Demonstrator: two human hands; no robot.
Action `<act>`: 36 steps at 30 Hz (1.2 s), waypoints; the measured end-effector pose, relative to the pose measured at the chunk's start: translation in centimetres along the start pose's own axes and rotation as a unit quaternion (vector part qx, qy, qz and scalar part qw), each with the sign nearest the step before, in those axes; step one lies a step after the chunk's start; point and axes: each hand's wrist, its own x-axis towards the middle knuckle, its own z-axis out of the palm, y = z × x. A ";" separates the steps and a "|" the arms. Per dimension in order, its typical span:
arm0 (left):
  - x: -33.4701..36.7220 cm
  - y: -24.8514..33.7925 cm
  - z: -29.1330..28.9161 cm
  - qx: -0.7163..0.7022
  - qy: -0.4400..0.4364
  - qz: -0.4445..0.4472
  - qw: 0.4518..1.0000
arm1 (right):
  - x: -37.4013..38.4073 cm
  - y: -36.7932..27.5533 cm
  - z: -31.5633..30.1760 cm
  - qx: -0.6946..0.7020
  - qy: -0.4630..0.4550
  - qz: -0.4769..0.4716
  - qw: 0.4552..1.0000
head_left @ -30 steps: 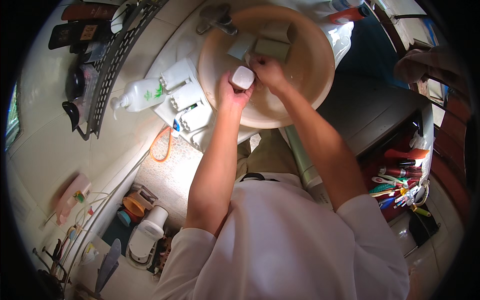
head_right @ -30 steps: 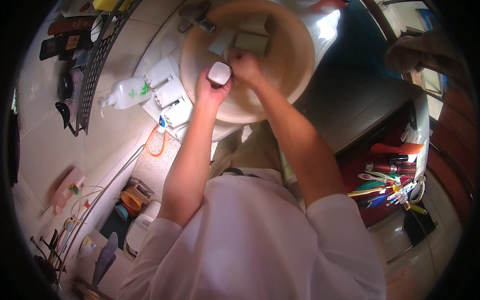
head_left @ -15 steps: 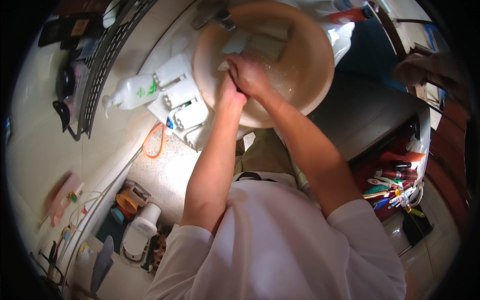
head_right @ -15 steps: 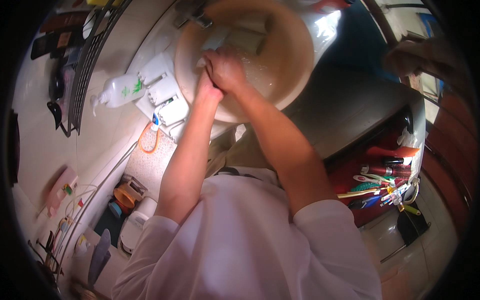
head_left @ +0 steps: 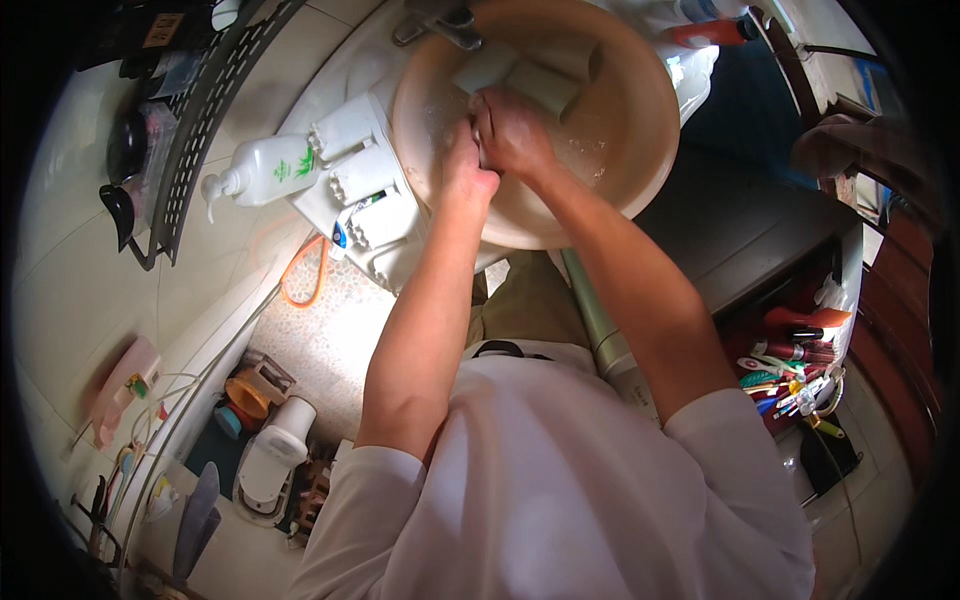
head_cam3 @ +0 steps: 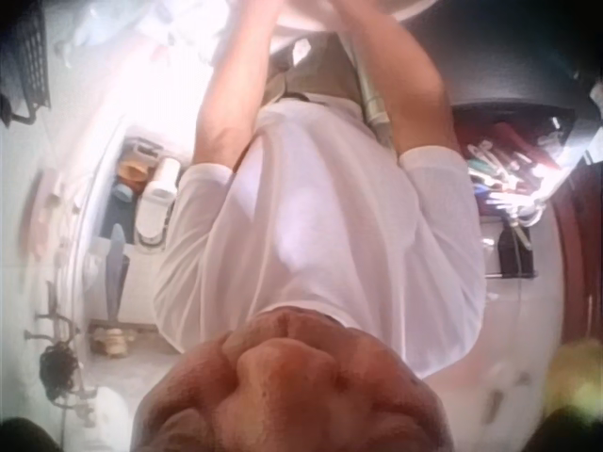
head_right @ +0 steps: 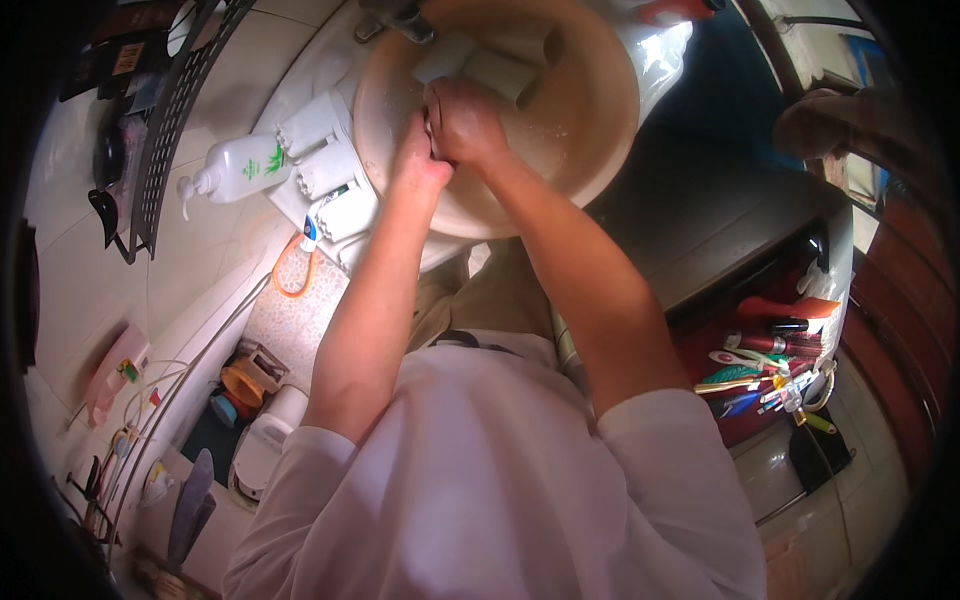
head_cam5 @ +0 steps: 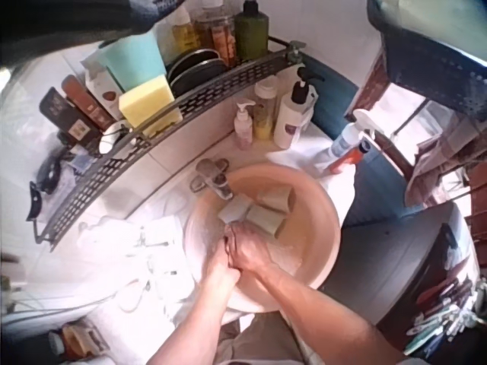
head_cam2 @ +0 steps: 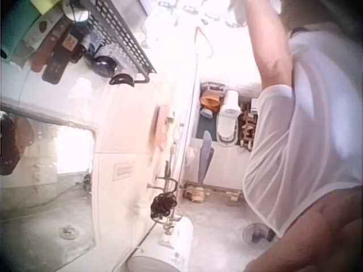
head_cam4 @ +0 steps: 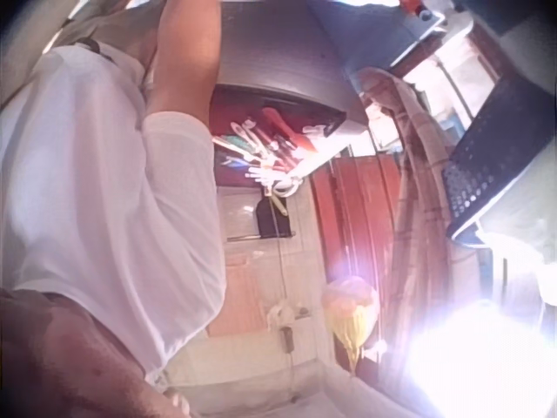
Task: The person washes various bathroom items including toothbrushes, a comb, tubes of cream, and a holder in a sink with water and a cloth, then places them on top of a washing machine.
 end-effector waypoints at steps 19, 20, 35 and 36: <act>-3.6 3.7 -0.5 0.102 -0.116 -0.060 0.986 | -0.1 -1.0 -1.0 0.223 0.009 0.241 0.945; -3.8 3.5 -0.3 0.103 -0.118 -0.062 0.986 | -0.5 -1.4 -1.4 0.107 0.038 0.159 0.981; -8.6 4.2 0.3 0.521 -0.307 0.150 0.782 | 2.5 0.5 -6.1 0.428 0.061 0.354 0.829; -8.7 4.0 0.5 0.529 -0.293 0.215 0.767 | 2.7 1.5 -6.0 0.407 0.110 0.326 0.846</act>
